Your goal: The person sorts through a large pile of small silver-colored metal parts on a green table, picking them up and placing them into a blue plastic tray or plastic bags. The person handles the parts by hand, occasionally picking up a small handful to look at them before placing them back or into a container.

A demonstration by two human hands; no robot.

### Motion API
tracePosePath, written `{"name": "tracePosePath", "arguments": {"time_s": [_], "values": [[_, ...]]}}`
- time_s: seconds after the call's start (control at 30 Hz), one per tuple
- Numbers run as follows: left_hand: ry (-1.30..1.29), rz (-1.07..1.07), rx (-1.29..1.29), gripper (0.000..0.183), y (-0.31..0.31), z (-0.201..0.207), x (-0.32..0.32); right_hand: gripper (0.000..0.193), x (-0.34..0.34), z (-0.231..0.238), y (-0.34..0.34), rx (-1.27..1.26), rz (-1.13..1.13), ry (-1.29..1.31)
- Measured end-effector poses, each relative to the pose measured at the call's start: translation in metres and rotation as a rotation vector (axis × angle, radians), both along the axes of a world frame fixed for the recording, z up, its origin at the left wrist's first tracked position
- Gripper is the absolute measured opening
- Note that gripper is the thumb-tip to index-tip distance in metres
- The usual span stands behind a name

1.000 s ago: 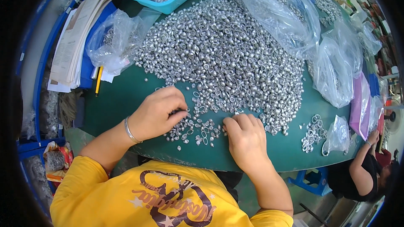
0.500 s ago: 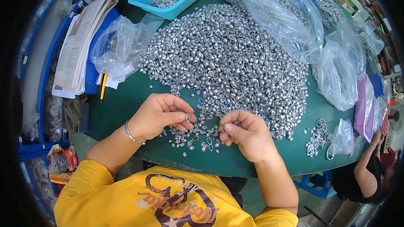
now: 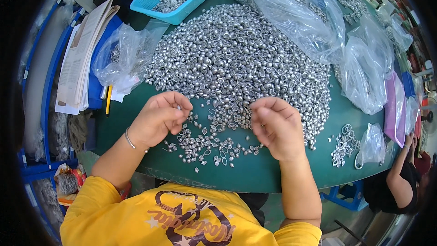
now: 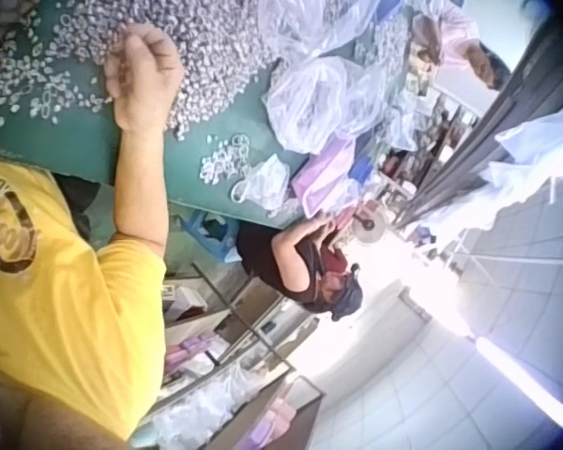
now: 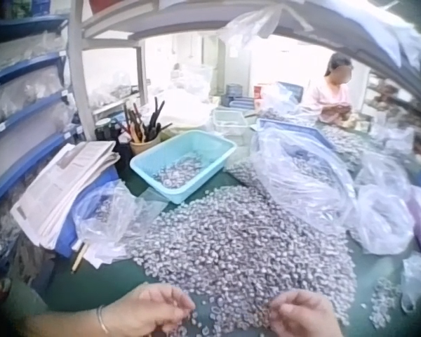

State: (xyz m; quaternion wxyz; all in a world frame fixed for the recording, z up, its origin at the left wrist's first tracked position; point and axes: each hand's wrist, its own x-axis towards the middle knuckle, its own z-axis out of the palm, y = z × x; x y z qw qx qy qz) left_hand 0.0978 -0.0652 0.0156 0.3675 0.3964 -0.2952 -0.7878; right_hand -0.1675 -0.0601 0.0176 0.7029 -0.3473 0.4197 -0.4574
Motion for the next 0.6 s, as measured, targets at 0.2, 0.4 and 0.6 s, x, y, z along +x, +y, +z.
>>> {"name": "tracePosePath", "arguments": {"time_s": [0.2,0.4,0.6], "values": [[-1.017,-0.124,-1.257,0.009,-0.012,-0.015,-0.034,0.011,0.024,-0.005,0.015,-0.784,0.141,1.184],[-0.969,-0.169,-1.096,0.005,-0.012,-0.004,-0.035,0.006,0.018,-0.004,0.012,-0.667,0.089,0.884],[-0.171,-0.073,-0.083,0.006,0.000,0.004,-0.023,0.006,0.011,-0.010,0.006,-0.556,0.109,0.759]]}}
